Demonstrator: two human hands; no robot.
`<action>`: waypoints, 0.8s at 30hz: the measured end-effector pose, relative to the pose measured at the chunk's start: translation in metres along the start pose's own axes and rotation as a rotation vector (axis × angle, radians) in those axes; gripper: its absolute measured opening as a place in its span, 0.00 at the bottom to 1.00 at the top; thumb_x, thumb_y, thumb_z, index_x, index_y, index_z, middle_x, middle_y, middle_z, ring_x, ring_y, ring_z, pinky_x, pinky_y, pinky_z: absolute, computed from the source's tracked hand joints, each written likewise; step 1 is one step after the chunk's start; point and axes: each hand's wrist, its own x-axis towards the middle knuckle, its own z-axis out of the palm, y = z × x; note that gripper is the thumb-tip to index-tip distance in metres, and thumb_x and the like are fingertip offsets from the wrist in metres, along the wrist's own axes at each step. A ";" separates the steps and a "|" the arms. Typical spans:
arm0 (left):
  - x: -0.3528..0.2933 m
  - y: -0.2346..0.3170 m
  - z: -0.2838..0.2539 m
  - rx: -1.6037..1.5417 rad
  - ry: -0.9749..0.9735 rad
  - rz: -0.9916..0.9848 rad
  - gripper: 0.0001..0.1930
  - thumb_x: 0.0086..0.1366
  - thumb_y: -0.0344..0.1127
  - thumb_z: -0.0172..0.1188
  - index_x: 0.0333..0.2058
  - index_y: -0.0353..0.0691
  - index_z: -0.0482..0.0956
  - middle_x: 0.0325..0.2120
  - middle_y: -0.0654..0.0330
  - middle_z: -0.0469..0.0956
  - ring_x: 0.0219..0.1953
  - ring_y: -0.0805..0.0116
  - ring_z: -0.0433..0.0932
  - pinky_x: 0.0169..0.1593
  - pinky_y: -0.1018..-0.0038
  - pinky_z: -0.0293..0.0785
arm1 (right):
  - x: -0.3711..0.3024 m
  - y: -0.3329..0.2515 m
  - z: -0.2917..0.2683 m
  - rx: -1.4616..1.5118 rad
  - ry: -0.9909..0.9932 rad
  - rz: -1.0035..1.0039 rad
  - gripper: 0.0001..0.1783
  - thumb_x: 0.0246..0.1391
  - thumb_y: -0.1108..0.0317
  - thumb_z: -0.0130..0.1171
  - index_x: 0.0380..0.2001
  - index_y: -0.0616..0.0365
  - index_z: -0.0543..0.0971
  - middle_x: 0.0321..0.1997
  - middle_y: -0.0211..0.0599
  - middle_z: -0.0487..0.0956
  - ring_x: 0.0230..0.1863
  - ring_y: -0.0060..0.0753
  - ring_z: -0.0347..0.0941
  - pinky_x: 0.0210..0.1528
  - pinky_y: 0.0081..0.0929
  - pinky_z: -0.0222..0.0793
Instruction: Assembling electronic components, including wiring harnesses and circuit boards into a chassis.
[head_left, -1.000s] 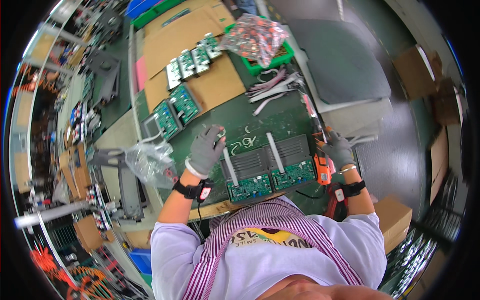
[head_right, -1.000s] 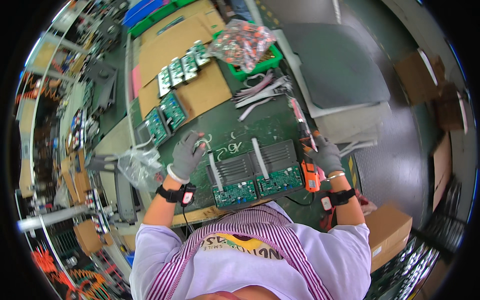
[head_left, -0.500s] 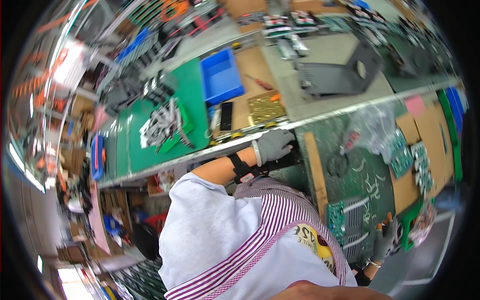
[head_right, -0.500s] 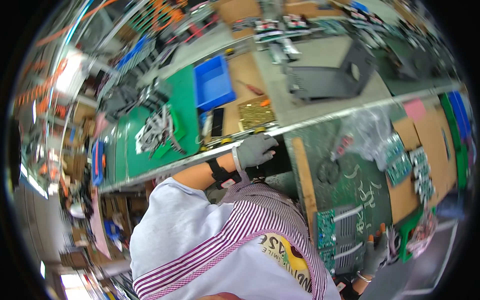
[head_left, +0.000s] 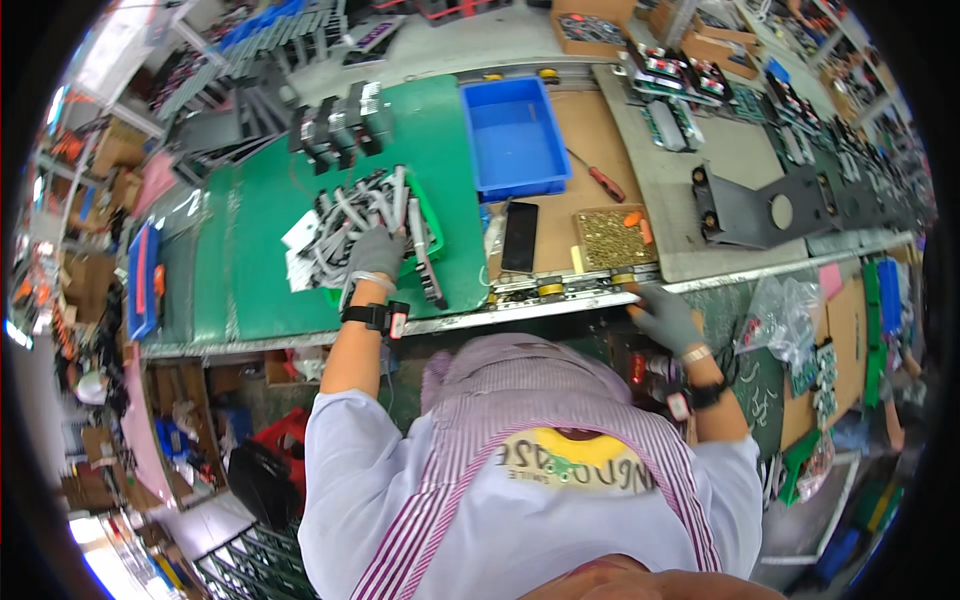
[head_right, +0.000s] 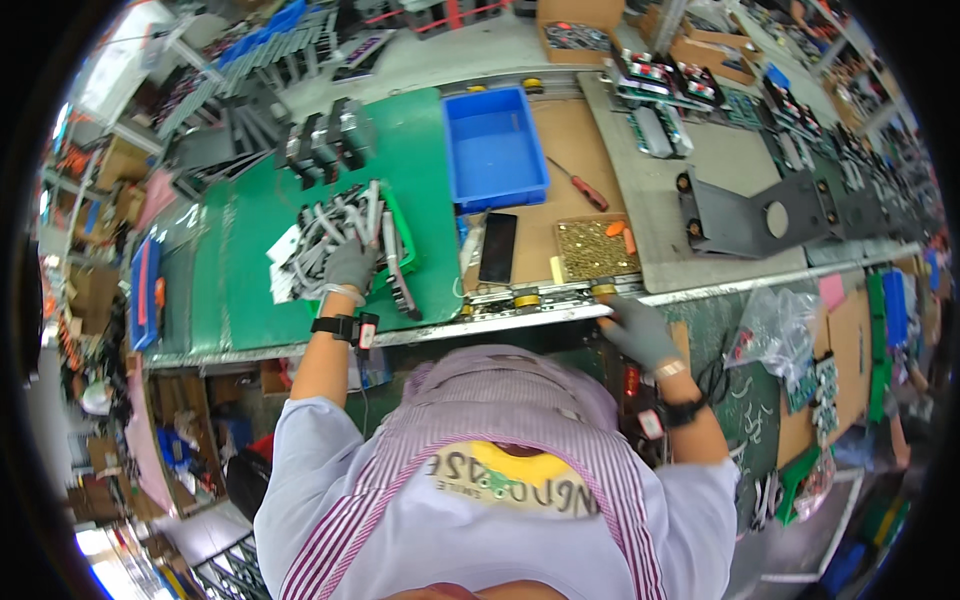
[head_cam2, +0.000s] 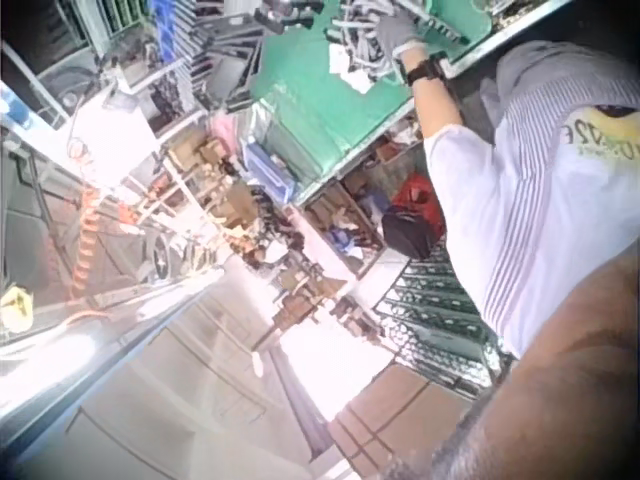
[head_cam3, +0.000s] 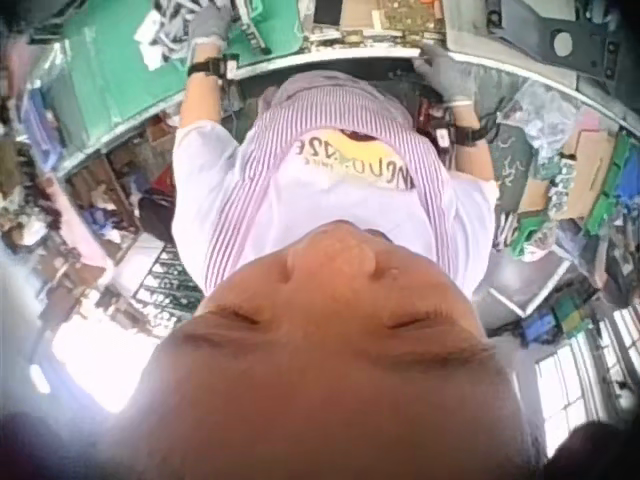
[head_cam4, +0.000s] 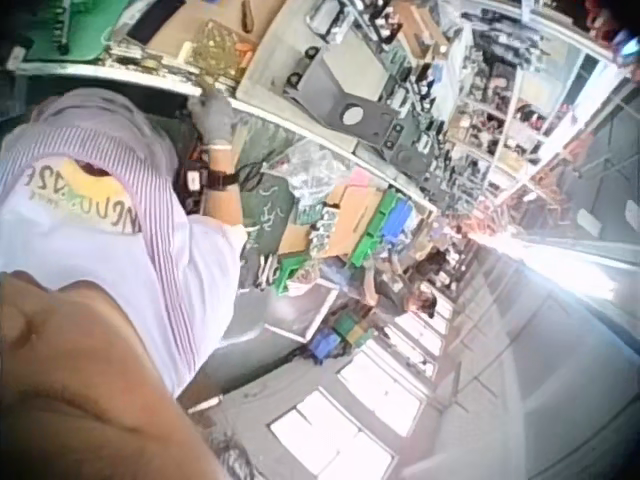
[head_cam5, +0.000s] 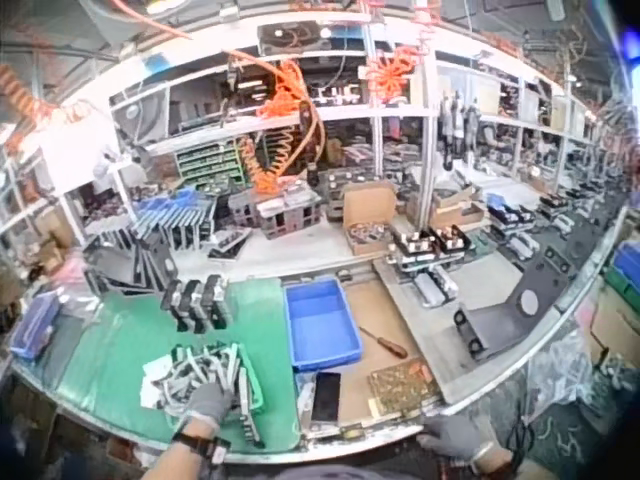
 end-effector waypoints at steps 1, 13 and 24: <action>0.007 0.000 0.001 0.015 -0.030 -0.004 0.22 0.55 0.53 0.51 0.31 0.36 0.75 0.31 0.48 0.76 0.37 0.52 0.75 0.38 0.61 0.70 | 0.021 -0.004 0.012 -0.071 -0.025 -0.051 0.21 0.44 0.61 0.54 0.43 0.57 0.74 0.36 0.45 0.76 0.38 0.41 0.73 0.40 0.30 0.67; 0.012 -0.040 -0.006 -0.292 0.101 -0.033 0.20 0.53 0.48 0.51 0.32 0.33 0.68 0.25 0.46 0.74 0.31 0.47 0.73 0.37 0.60 0.68 | 0.161 -0.033 0.110 -0.122 -0.223 -0.236 0.16 0.43 0.65 0.50 0.39 0.52 0.76 0.36 0.41 0.77 0.38 0.42 0.73 0.43 0.35 0.66; -0.017 -0.110 -0.059 -2.156 -0.168 0.033 0.13 0.59 0.38 0.48 0.36 0.34 0.72 0.33 0.55 0.74 0.38 0.60 0.70 0.52 0.62 0.59 | 0.122 0.026 0.063 -0.051 -0.008 0.141 0.13 0.44 0.64 0.50 0.35 0.53 0.75 0.36 0.42 0.76 0.40 0.42 0.72 0.42 0.36 0.66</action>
